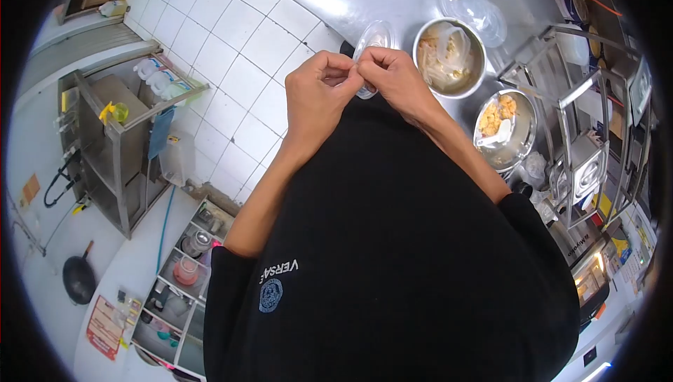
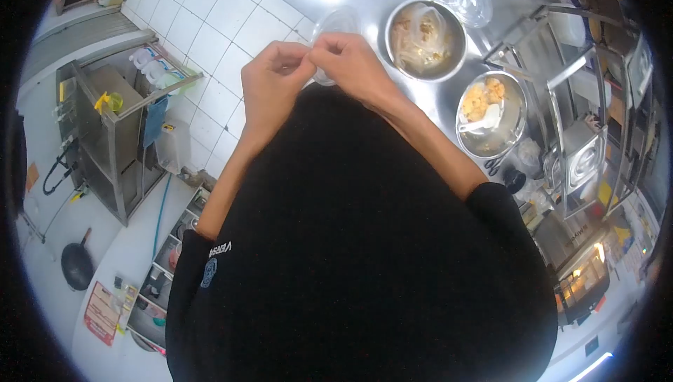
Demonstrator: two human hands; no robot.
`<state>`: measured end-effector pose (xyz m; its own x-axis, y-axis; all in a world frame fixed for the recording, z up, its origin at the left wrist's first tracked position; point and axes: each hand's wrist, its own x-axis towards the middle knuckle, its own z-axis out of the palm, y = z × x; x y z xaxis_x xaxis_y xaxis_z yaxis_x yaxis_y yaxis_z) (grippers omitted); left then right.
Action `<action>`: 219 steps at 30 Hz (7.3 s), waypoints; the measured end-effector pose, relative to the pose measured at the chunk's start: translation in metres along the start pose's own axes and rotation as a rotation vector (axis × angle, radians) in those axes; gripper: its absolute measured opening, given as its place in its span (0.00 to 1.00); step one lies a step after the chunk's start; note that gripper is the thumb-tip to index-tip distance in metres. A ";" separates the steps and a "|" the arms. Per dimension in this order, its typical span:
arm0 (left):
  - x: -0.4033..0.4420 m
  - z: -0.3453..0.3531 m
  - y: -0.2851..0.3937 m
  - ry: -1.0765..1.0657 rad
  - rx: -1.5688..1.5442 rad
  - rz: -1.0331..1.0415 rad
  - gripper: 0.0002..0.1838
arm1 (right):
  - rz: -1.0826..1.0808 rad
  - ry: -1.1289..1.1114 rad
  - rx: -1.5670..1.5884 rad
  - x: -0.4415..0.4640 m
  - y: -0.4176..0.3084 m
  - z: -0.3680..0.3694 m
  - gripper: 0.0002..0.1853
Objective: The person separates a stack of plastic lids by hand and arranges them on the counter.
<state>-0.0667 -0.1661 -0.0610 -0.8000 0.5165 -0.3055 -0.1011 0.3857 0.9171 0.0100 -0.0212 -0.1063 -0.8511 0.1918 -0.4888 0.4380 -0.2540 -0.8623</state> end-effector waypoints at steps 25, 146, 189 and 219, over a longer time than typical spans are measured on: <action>0.176 -0.095 0.021 -0.354 -0.351 -0.128 0.04 | -0.026 0.269 0.043 0.113 -0.089 0.047 0.14; 0.256 -0.014 0.069 -0.798 -0.161 0.751 0.21 | -0.232 0.487 0.203 0.057 -0.135 0.028 0.11; 0.216 -0.131 0.260 -1.234 0.123 0.909 0.06 | -0.861 0.589 0.069 0.002 -0.242 0.063 0.03; 0.174 -0.135 0.259 -1.047 -0.477 0.678 0.11 | -1.118 -0.002 0.601 0.019 -0.278 0.059 0.03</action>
<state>-0.3119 -0.0797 0.1577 0.0323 0.9208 0.3887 -0.2336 -0.3712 0.8987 -0.1455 -0.0031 0.1320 -0.6712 0.5775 0.4647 -0.7162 -0.3434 -0.6076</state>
